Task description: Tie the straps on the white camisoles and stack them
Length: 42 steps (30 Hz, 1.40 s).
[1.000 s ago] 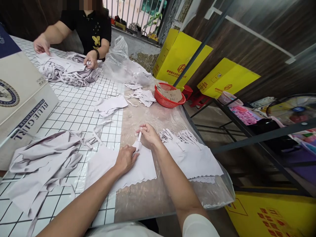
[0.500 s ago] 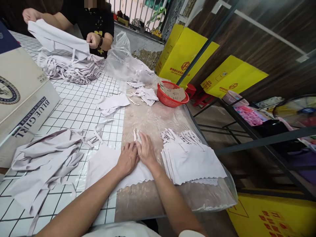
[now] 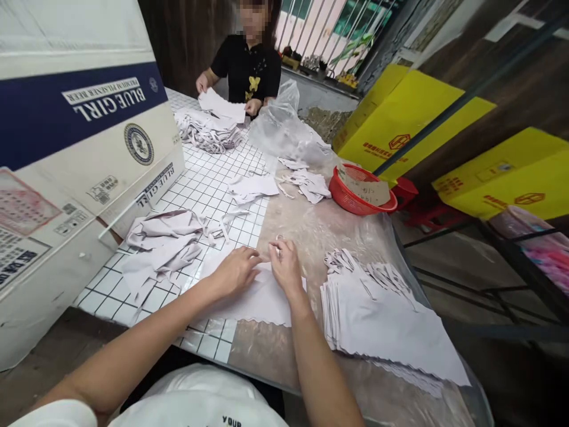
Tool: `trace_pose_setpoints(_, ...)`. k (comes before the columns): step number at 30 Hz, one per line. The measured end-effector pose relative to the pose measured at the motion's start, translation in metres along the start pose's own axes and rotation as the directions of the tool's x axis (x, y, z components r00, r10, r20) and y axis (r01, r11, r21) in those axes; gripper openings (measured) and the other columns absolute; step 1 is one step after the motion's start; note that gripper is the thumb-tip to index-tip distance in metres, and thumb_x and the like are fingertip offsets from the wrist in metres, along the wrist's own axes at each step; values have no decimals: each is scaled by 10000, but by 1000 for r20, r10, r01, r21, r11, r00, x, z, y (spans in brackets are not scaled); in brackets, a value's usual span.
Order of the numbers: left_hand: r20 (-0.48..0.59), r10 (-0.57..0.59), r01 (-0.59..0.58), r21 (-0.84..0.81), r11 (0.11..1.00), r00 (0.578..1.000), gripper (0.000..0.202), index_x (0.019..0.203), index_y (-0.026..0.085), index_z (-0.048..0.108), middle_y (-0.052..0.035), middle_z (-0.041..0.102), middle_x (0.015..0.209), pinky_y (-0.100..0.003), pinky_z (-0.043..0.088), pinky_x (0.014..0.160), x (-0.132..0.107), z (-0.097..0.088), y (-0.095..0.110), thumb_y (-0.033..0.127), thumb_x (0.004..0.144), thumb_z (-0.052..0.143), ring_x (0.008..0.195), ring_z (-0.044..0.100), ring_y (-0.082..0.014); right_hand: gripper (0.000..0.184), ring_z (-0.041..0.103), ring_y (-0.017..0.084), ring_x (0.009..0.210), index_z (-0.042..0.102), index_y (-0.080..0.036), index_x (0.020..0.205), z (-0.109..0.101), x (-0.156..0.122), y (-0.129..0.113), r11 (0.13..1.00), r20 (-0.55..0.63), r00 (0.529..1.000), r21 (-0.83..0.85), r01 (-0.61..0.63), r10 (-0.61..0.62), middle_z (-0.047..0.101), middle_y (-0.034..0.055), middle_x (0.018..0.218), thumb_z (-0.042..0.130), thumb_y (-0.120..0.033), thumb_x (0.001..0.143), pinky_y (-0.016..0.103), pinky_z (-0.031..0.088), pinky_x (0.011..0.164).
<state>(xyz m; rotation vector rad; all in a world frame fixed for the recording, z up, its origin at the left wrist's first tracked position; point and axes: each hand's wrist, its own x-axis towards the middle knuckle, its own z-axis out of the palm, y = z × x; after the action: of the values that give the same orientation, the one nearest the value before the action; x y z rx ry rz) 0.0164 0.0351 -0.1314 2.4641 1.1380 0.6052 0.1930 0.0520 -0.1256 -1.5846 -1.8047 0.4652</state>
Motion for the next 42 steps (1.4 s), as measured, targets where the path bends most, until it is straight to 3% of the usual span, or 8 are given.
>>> trace_pose_setpoints(9, -26, 22, -19, 91, 996, 999, 370, 1292, 169, 564, -144, 568, 1320, -511, 390, 1092, -50, -3, -59, 312, 964, 468, 1273, 485, -291, 204, 537, 161, 727, 576, -178, 641, 90, 61, -71, 972, 509, 852, 109, -207, 125, 545, -6, 660, 634, -268, 814, 262, 424, 707)
trace_pose_setpoints(14, -9, 11, -10, 91, 996, 1000, 394, 1318, 169, 548, -161, 537, 1383, -529, 343, 1134, -54, 2, -64, 332, 971, 460, 1360, 426, -299, 177, 545, 166, 844, 665, -186, 804, 43, 30, -76, 965, 572, 810, 262, -25, -134, 572, 22, 893, 607, -341, 867, 288, 452, 789)
trace_pose_setpoints(20, 48, -19, 12, 126, 992, 999, 458, 1415, 185, 472, -142, 459, 1492, -526, 289, 1172, -55, 7, -69, 308, 977, 420, 1465, 291, -298, 269, 517, 225, 1156, 735, -269, 1074, -39, -31, -72, 920, 773, 509, 373, 118, -379, 542, 82, 1198, 689, -407, 847, 387, 382, 1048)
trace_pose_setpoints(22, 58, -36, 28, 134, 991, 998, 467, 1431, 196, 457, -121, 451, 1506, -507, 272, 1186, -55, 7, -69, 331, 986, 408, 1467, 290, -288, 273, 557, 212, 1086, 735, -253, 1059, -44, -39, -64, 936, 775, 550, 349, 37, -310, 577, 80, 1164, 668, -423, 856, 364, 420, 992)
trace_pose_setpoints(26, 53, -46, 39, 127, 991, 998, 497, 1474, 198, 406, -103, 413, 1545, -500, 252, 1198, -56, 5, -68, 346, 1000, 377, 1465, 297, -283, 272, 568, 154, 723, 661, -191, 951, -12, -24, -45, 911, 610, 789, 286, -299, 67, 634, 34, 833, 560, -438, 896, 279, 458, 687)
trace_pose_setpoints(29, 43, -37, 32, 109, 994, 998, 492, 1477, 195, 404, -105, 399, 1555, -508, 269, 1192, -56, 4, -69, 293, 997, 353, 1460, 310, -276, 249, 474, 126, 562, 582, -190, 827, 26, -4, -36, 881, 523, 803, 187, -435, 286, 564, -19, 636, 550, -431, 883, 247, 384, 567)
trace_pose_setpoints(33, 16, -47, 45, 102, 994, 999, 479, 1452, 190, 440, -102, 438, 1531, -509, 292, 1188, -56, 5, -70, 266, 992, 325, 1452, 330, -259, 219, 476, 135, 625, 510, -210, 685, 56, 13, -37, 951, 439, 859, 34, -309, 263, 527, -35, 612, 648, -343, 790, 241, 357, 588)
trace_pose_setpoints(42, 29, -52, 48, 136, 990, 998, 478, 1416, 144, 485, -122, 485, 1493, -504, 293, 1185, -56, 7, -71, 284, 995, 308, 1451, 329, -275, 163, 531, 130, 637, 471, -217, 732, 33, 2, -50, 905, 563, 813, 256, -340, 146, 587, -31, 655, 592, -277, 822, 238, 392, 615)
